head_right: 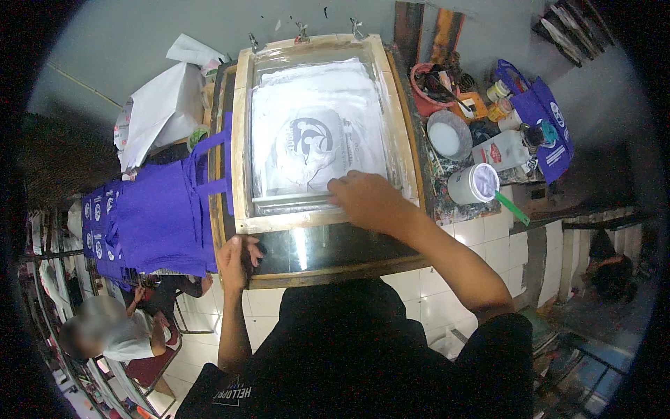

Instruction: The person performs screen printing on purple tote bags. They place a bag onto a printing board, lower a stencil frame, use a squeegee to spread white ink across the screen, and then lift the frame and stack the finished bag.

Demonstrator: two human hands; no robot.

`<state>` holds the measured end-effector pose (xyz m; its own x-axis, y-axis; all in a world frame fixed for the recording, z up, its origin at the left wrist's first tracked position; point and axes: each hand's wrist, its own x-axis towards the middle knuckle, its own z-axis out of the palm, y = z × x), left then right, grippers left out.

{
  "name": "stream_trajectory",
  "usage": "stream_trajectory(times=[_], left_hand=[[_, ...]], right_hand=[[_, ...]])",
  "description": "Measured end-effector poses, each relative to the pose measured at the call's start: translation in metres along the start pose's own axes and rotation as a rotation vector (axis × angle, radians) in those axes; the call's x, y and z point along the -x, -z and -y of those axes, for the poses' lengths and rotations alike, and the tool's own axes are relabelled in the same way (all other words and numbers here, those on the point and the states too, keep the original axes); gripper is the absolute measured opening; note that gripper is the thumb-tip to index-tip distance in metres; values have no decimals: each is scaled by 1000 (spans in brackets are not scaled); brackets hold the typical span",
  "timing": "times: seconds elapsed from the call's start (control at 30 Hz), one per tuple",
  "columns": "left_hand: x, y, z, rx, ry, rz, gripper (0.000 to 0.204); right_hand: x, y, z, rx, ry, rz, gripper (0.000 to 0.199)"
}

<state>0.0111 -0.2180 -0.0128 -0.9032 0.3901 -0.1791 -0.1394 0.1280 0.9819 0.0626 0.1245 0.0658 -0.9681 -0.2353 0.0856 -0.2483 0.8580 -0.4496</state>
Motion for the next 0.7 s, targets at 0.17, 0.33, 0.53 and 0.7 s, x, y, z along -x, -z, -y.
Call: stream_trajectory(times=[0.17,0.33,0.53,0.7], left_hand=[[3,0,-6,15,39,-14,56],[6,2,-3,88,56,-29,55],[2,2,-18,174,-50,-21,51],[-36,8,-80,-29,-221,-51,41]], right_hand=[[-10,-13,-2,83,7,-103,18],[-63,1,-45,176,-37,-110,21],[-146,35,-115,244,-47,-89,29],[-185,74,-125,113,-175,15,33]])
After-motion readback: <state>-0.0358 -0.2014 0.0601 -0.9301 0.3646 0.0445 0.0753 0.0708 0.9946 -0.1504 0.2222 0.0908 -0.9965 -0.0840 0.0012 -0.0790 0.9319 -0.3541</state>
